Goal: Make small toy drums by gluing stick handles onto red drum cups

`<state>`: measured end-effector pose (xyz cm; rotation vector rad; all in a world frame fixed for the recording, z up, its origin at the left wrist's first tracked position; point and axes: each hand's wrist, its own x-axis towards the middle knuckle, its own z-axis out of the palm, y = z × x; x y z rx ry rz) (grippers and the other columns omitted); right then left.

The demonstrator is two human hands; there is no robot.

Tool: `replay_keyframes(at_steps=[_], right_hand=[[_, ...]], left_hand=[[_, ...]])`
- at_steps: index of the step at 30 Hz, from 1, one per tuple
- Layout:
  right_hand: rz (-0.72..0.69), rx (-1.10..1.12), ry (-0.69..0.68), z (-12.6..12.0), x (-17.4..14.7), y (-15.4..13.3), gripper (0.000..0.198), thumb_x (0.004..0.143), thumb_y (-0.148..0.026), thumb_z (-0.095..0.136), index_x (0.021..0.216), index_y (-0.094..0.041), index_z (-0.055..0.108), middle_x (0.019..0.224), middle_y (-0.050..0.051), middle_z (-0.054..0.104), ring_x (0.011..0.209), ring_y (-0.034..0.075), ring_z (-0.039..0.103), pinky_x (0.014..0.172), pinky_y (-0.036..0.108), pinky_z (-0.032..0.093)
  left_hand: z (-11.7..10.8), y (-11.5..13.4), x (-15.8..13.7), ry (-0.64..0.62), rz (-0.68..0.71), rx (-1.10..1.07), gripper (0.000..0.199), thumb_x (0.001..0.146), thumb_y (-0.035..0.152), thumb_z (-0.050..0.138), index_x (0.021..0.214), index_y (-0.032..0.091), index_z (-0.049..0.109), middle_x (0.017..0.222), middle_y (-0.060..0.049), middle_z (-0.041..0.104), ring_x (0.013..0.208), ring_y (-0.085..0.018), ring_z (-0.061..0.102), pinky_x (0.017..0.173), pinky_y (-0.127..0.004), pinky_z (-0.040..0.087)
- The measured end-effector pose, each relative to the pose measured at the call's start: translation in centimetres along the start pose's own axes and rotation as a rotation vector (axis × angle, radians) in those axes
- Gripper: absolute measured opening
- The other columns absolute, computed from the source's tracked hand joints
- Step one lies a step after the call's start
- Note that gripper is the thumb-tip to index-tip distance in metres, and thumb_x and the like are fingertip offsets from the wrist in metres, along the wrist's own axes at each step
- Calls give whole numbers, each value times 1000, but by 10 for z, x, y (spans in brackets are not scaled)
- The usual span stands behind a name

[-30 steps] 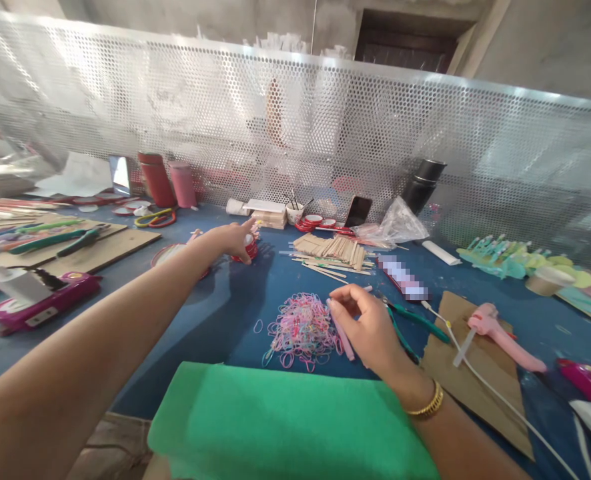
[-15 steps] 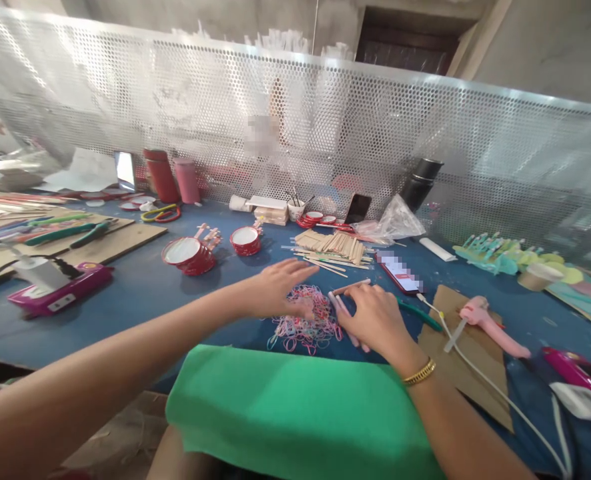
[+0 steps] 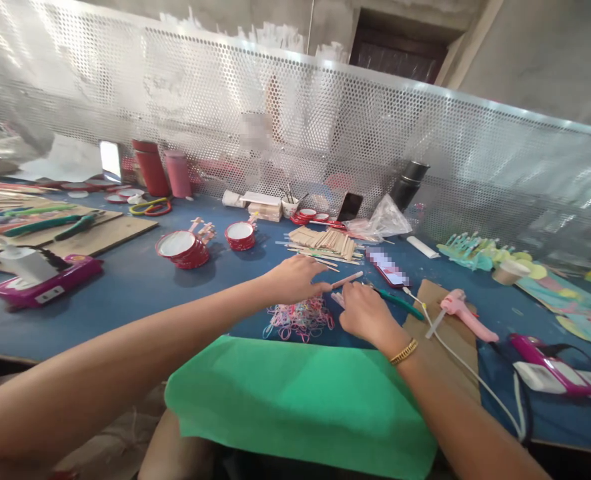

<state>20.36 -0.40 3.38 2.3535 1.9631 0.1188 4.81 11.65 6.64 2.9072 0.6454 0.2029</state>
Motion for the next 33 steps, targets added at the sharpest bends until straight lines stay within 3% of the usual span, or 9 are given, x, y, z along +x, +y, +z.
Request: replay_keyframes(at_steps=[5, 9, 13, 19, 22, 24, 27, 31, 33], right_hand=[[36, 5, -81, -5, -6, 0, 35, 85, -16, 58, 117, -4, 66, 117, 25, 73, 109, 34, 72, 90, 37, 53], [100, 31, -98, -4, -16, 0, 34, 85, -19, 58, 116, -6, 64, 113, 24, 75, 105, 36, 75, 83, 38, 56], [115, 23, -83, -1, -21, 5, 38, 86, -17, 58, 122, -6, 59, 105, 24, 77, 100, 35, 77, 77, 37, 57], [232, -8, -3, -2, -8, 21, 27, 96, -15, 48, 117, -6, 61, 100, 24, 78, 96, 32, 79, 73, 33, 56], [259, -19, -32, -7, 6, 24, 23, 96, -21, 56, 109, -7, 70, 103, 25, 78, 100, 33, 78, 74, 32, 56], [250, 6, -97, -14, 14, 24, 21, 94, -22, 60, 99, -9, 76, 96, 22, 80, 98, 30, 79, 73, 29, 55], [229, 11, -123, -26, 19, 28, 24, 94, -18, 56, 95, -11, 79, 89, 19, 80, 95, 27, 79, 73, 27, 54], [180, -52, 87, -25, 12, 34, 34, 100, -18, 46, 113, -8, 75, 109, 22, 77, 104, 28, 75, 86, 32, 53], [50, -17, 175, -14, 7, 33, 37, 103, -24, 45, 127, -11, 71, 123, 19, 74, 114, 27, 70, 98, 34, 50]], left_hand=[[1, 15, 54, -30, -174, 33, 38, 94, 44, 56, 107, 17, 78, 116, -15, 77, 112, -31, 70, 92, -39, 56], [17, 30, 81, -164, -199, 60, 43, 92, 51, 59, 106, 14, 78, 117, -17, 76, 114, -32, 70, 94, -38, 57], [23, 33, 90, -209, -206, 85, 41, 93, 44, 59, 110, 11, 77, 118, -21, 76, 114, -32, 70, 95, -38, 57], [9, 31, 78, -284, -243, 116, 26, 72, 32, 79, 87, 11, 81, 96, -21, 80, 96, -34, 74, 82, -39, 60], [10, 47, 70, -415, -199, 84, 21, 61, 31, 86, 73, 15, 81, 89, -17, 81, 87, -34, 75, 77, -41, 61], [13, 60, 66, -408, -122, 39, 20, 64, 31, 85, 78, 17, 82, 90, -16, 81, 88, -33, 75, 76, -39, 61], [15, 70, 54, -280, -45, 22, 24, 82, 28, 68, 96, 16, 83, 99, -18, 81, 94, -32, 76, 79, -37, 60], [11, 50, 27, -130, 84, 46, 27, 91, 30, 60, 100, 18, 83, 109, -16, 78, 107, -31, 73, 97, -40, 56], [12, 32, 10, -84, 132, 20, 40, 93, 47, 62, 122, 24, 77, 127, -14, 73, 122, -33, 66, 107, -46, 50]])
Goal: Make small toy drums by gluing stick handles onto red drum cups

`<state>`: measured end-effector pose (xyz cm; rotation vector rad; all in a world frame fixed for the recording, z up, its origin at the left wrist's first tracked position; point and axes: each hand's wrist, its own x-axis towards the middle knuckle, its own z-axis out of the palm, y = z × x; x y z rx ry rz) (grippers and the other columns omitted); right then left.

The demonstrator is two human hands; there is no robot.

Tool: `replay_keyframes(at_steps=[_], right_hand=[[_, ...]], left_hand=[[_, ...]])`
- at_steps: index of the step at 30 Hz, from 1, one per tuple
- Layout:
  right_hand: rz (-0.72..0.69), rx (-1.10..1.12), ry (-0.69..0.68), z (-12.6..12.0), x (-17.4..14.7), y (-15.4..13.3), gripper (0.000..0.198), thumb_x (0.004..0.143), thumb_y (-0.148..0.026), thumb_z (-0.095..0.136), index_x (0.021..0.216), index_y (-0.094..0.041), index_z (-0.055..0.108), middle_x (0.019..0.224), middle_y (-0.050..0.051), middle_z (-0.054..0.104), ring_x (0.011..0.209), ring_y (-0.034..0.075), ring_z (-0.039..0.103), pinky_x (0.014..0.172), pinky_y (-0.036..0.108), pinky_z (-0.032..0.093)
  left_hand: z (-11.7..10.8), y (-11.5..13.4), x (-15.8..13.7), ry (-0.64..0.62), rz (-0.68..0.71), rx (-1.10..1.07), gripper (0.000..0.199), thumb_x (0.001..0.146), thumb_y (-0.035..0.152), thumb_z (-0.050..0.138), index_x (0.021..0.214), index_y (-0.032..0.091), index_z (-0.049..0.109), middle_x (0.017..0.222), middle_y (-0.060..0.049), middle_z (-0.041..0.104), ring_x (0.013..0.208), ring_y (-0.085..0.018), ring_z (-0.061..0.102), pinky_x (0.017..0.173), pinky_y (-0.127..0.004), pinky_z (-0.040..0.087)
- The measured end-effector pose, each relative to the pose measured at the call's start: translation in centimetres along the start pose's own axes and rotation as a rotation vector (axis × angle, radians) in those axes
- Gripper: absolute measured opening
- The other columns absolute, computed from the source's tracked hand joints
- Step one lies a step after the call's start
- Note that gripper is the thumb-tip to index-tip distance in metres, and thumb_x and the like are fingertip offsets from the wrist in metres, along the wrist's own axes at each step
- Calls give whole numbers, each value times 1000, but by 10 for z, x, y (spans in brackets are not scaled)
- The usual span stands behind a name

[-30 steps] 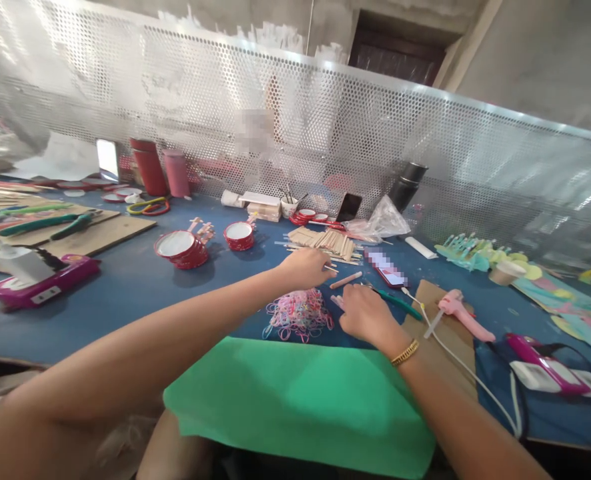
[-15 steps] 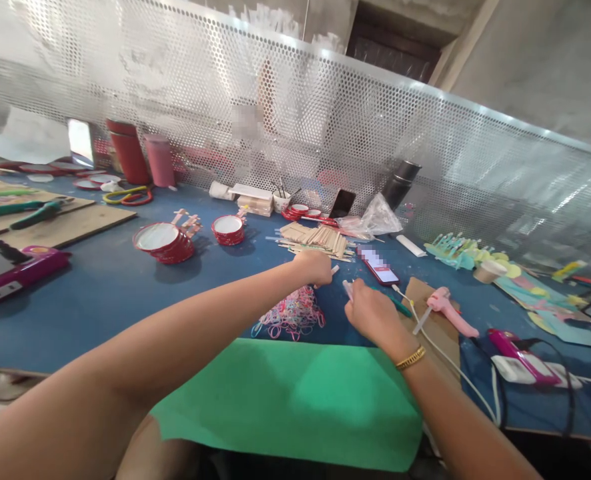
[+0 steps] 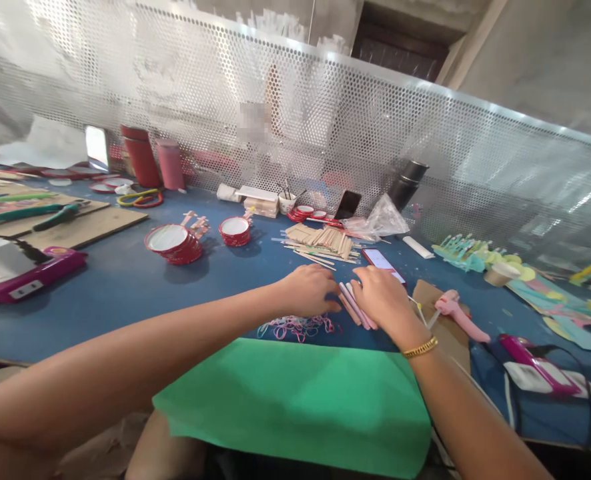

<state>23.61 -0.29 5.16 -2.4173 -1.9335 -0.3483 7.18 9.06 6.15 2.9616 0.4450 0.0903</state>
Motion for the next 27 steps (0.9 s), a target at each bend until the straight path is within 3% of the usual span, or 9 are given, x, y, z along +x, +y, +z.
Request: replay_keyframes(at_steps=[2, 4, 8, 10, 14, 20, 24, 27], right_hand=[[-170, 81, 25, 14, -8, -3, 40, 104, -29, 47, 137, -16, 65, 136, 14, 69, 127, 25, 62, 109, 36, 45], [-270, 111, -3, 27, -15, -7, 40, 103, -26, 50, 140, -19, 63, 145, 12, 63, 134, 26, 56, 114, 38, 40], [-227, 104, 94, 31, -28, -10, 46, 102, -28, 52, 146, -16, 57, 151, 16, 57, 141, 32, 47, 113, 48, 39], [-229, 126, 117, 21, -36, -12, 48, 99, -36, 57, 143, -16, 60, 137, 17, 66, 130, 33, 56, 107, 48, 42], [-230, 158, -24, 5, -47, -28, 42, 95, -41, 62, 128, -16, 67, 101, 12, 77, 99, 29, 71, 91, 43, 47], [-164, 137, -171, 8, -29, -65, 26, 100, -33, 54, 115, -15, 66, 106, 15, 78, 100, 28, 74, 81, 35, 48], [-141, 180, -192, 1, -18, -63, 27, 99, -30, 55, 120, -15, 63, 109, 14, 77, 102, 28, 74, 79, 33, 48], [-140, 203, -205, -6, -19, -52, 30, 97, -30, 59, 124, -16, 61, 106, 10, 78, 98, 26, 74, 77, 32, 48]], left_hand=[[6, -16, -20, 16, -19, -10, 66, 89, 63, 65, 145, 29, 61, 155, -13, 55, 143, -37, 50, 118, -52, 40], [12, -30, -39, -49, -39, -19, 82, 86, 70, 65, 155, 29, 49, 166, -14, 40, 153, -39, 35, 123, -55, 30], [15, -53, -74, -49, -25, -40, 100, 84, 77, 61, 164, 28, 29, 173, -15, 22, 160, -37, 18, 127, -54, 21], [12, -63, -86, -59, -38, -36, 103, 84, 77, 61, 166, 28, 24, 175, -15, 15, 161, -37, 13, 128, -55, 20], [11, -73, -92, -105, -19, -51, 103, 84, 75, 63, 166, 29, 24, 174, -16, 16, 161, -38, 14, 127, -54, 22], [30, -66, -65, -97, 58, -130, 98, 88, 71, 60, 166, 23, 24, 171, -19, 26, 159, -36, 22, 127, -49, 25], [29, -63, -57, -78, 53, -178, 101, 88, 75, 57, 167, 23, 21, 170, -20, 28, 158, -35, 25, 127, -49, 26], [24, -59, -59, -39, 10, -171, 115, 76, 82, 66, 167, 26, 21, 173, -20, 20, 159, -43, 19, 126, -59, 24]])
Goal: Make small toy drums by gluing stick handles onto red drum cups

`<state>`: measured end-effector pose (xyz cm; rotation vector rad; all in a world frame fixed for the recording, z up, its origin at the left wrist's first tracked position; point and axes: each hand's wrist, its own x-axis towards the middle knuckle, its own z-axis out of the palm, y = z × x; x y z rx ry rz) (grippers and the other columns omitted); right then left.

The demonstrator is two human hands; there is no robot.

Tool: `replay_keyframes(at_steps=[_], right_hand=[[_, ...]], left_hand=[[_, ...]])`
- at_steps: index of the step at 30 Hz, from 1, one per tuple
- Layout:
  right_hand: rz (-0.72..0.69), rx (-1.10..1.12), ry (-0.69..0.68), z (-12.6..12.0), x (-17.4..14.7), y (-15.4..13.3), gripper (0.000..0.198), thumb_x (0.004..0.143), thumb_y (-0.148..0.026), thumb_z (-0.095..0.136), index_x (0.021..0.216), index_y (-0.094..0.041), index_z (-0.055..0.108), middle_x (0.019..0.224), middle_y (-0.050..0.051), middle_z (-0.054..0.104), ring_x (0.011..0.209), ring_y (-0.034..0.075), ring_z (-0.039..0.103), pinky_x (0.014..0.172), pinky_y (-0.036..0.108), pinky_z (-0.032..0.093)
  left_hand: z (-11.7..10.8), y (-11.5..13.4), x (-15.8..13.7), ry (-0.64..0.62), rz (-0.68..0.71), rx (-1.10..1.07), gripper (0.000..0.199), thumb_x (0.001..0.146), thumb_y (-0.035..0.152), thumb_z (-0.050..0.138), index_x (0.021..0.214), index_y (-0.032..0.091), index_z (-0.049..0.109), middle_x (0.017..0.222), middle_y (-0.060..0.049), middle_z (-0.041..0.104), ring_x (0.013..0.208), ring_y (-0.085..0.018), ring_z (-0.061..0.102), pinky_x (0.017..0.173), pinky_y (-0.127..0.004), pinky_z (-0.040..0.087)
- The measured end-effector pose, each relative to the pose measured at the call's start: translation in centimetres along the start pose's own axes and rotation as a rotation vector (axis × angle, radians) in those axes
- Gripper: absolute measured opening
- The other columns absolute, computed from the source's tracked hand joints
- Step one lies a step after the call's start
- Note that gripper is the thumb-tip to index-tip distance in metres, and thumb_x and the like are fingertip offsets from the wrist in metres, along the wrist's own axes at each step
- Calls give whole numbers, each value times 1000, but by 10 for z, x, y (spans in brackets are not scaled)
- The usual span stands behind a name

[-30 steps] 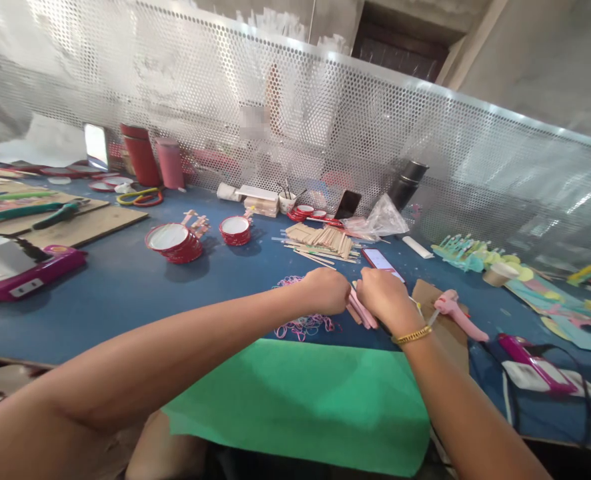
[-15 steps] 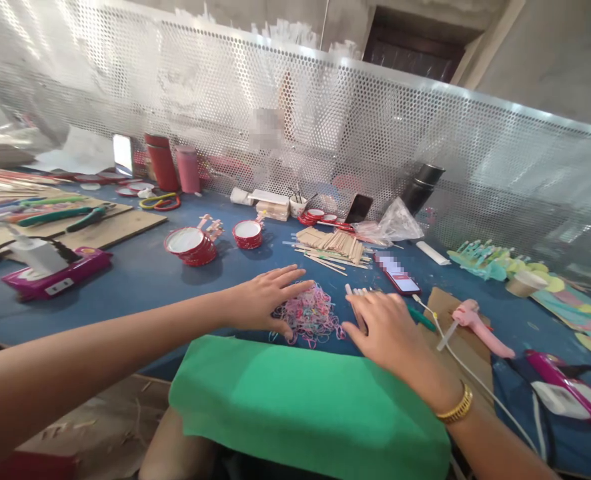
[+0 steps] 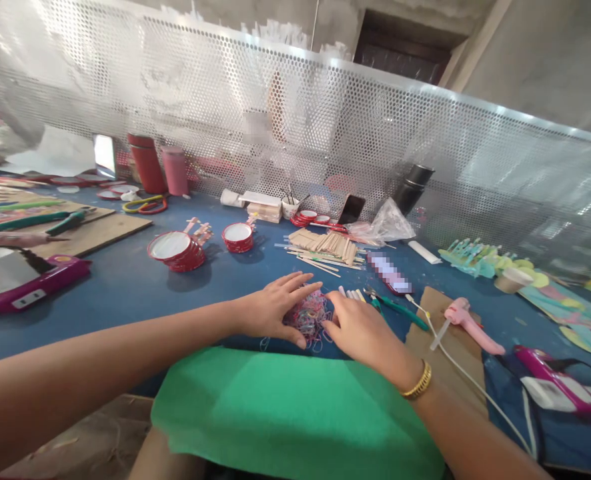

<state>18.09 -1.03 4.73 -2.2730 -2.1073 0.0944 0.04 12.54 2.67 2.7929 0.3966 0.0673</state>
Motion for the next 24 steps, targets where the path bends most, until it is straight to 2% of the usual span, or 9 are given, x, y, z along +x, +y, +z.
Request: replay_keyframes(at_steps=[2, 4, 9, 11, 14, 17, 19, 21, 24], right_hand=[[6, -6, 13, -3, -2, 4, 30, 97, -29, 58, 125, -16, 62, 107, 10, 78, 100, 26, 74, 79, 32, 49], [12, -33, 33, -4, -2, 7, 26, 100, -25, 53, 120, -16, 66, 111, 12, 77, 105, 26, 73, 84, 32, 50], [4, -68, 43, -4, 0, 13, 35, 102, -14, 41, 115, -17, 72, 115, 13, 78, 108, 24, 73, 89, 30, 50], [-7, -63, 67, -5, -1, 17, 35, 103, -16, 41, 116, -18, 73, 115, 12, 78, 108, 24, 74, 89, 31, 51], [-9, -62, 96, -6, -2, 19, 34, 103, -19, 42, 115, -19, 74, 112, 11, 79, 105, 24, 75, 87, 31, 51], [4, -52, 102, -7, 0, 16, 29, 102, -23, 47, 113, -19, 74, 107, 10, 80, 101, 24, 75, 84, 30, 51], [3, -39, 114, -6, 2, 13, 27, 102, -27, 49, 111, -20, 74, 104, 10, 80, 97, 24, 75, 80, 30, 50], [-1, -19, 136, -3, 3, 11, 26, 102, -30, 51, 108, -20, 74, 100, 9, 80, 94, 24, 75, 78, 31, 49], [-13, 21, 172, 4, 3, 9, 26, 103, -34, 52, 102, -22, 75, 95, 7, 79, 90, 24, 74, 74, 31, 47]], left_hand=[[0, 6, 1, 24, 3, 32, 120, 67, 84, 71, 165, 30, 27, 174, -19, 18, 158, -50, 15, 123, -69, 20], [3, 13, 4, 31, 37, 54, 120, 65, 84, 73, 164, 31, 30, 172, -18, 23, 157, -50, 19, 122, -71, 20], [9, 14, 15, 71, 53, 58, 81, 85, 70, 66, 153, 29, 51, 158, -14, 52, 146, -38, 47, 122, -54, 34], [6, 11, 15, 97, 67, 49, 81, 85, 71, 65, 152, 28, 52, 157, -14, 53, 143, -37, 50, 122, -54, 34], [-3, 5, 15, 166, 98, 38, 89, 81, 76, 66, 153, 27, 50, 158, -14, 51, 146, -39, 46, 124, -59, 28], [-15, -2, 23, 300, 109, 33, 59, 91, 67, 61, 134, 26, 68, 139, -10, 69, 138, -32, 55, 122, -51, 33], [-23, -9, 33, 365, 48, 37, 41, 100, 54, 54, 111, 23, 78, 114, -8, 79, 114, -25, 68, 109, -41, 45], [-32, -18, 45, 365, -75, 80, 41, 104, 43, 46, 94, 20, 79, 91, -7, 80, 91, -22, 71, 93, -36, 51], [-45, -35, 64, 397, -234, 179, 39, 103, 35, 42, 104, 18, 78, 97, -9, 80, 91, -23, 71, 87, -34, 52]])
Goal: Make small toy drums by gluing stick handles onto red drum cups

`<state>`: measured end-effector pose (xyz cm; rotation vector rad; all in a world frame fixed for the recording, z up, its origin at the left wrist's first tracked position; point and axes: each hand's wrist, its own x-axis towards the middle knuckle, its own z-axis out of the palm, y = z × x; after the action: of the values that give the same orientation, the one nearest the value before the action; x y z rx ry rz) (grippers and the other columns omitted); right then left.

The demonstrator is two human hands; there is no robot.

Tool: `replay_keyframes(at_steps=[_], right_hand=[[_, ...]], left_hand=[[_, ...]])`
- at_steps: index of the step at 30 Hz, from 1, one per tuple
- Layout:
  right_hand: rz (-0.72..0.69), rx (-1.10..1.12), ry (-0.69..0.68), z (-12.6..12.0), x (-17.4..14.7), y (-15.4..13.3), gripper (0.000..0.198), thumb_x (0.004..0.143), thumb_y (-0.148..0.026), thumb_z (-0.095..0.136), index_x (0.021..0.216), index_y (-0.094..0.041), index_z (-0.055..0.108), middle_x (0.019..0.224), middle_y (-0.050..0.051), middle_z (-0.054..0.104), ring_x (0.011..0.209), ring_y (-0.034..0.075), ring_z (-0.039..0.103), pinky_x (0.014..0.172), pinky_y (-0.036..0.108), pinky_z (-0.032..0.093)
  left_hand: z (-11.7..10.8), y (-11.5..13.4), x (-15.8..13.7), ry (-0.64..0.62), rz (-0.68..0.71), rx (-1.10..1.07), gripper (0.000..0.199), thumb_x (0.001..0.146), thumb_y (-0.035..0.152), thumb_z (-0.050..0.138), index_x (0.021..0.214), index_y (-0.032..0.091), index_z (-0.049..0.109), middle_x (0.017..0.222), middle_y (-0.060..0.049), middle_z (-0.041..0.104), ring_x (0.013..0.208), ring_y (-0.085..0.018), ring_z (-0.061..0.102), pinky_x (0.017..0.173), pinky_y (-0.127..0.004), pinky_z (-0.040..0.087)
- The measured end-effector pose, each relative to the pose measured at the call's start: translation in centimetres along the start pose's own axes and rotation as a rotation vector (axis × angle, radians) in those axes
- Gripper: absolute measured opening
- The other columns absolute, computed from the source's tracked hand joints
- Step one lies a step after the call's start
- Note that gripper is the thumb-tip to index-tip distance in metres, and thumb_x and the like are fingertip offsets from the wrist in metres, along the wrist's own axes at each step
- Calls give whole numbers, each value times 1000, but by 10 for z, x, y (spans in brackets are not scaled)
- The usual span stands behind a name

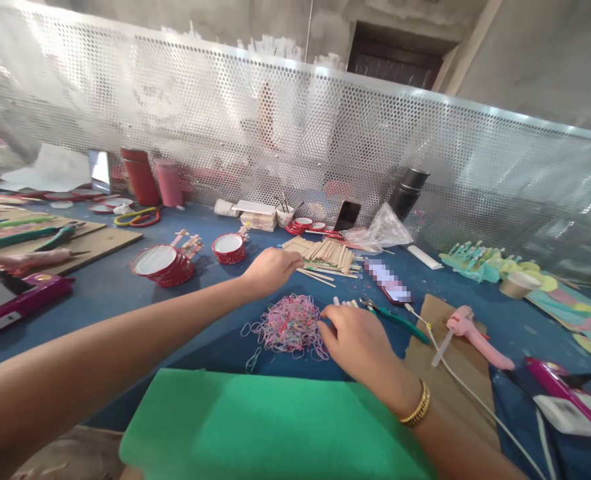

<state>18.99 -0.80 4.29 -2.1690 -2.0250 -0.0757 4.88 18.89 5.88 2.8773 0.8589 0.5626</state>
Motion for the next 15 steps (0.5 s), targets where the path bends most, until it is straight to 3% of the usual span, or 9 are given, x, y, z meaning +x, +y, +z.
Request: replay_keyframes(at_steps=[3, 6, 15], right_hand=[[-24, 61, 35, 8, -1, 1, 26, 103, -35, 53, 97, -22, 74, 93, 5, 79, 88, 22, 73, 72, 30, 45], [-40, 131, 67, 15, -2, 3, 24, 103, -34, 55, 97, -22, 75, 92, 4, 79, 87, 20, 73, 72, 29, 42], [-76, 208, 92, 18, -5, 3, 24, 102, -33, 55, 95, -22, 75, 88, 4, 77, 83, 22, 71, 71, 32, 39]], left_hand=[[0, -14, 30, 75, -32, 83, 34, 96, 27, 52, 119, 19, 75, 106, -8, 80, 106, -25, 69, 97, -36, 50], [6, -27, 59, 112, -7, 157, 29, 90, 23, 58, 110, 20, 79, 120, -7, 78, 117, -26, 65, 106, -39, 46], [43, -23, 101, 40, 59, 186, 28, 87, 21, 58, 100, 22, 84, 107, -7, 81, 108, -23, 69, 99, -33, 50]])
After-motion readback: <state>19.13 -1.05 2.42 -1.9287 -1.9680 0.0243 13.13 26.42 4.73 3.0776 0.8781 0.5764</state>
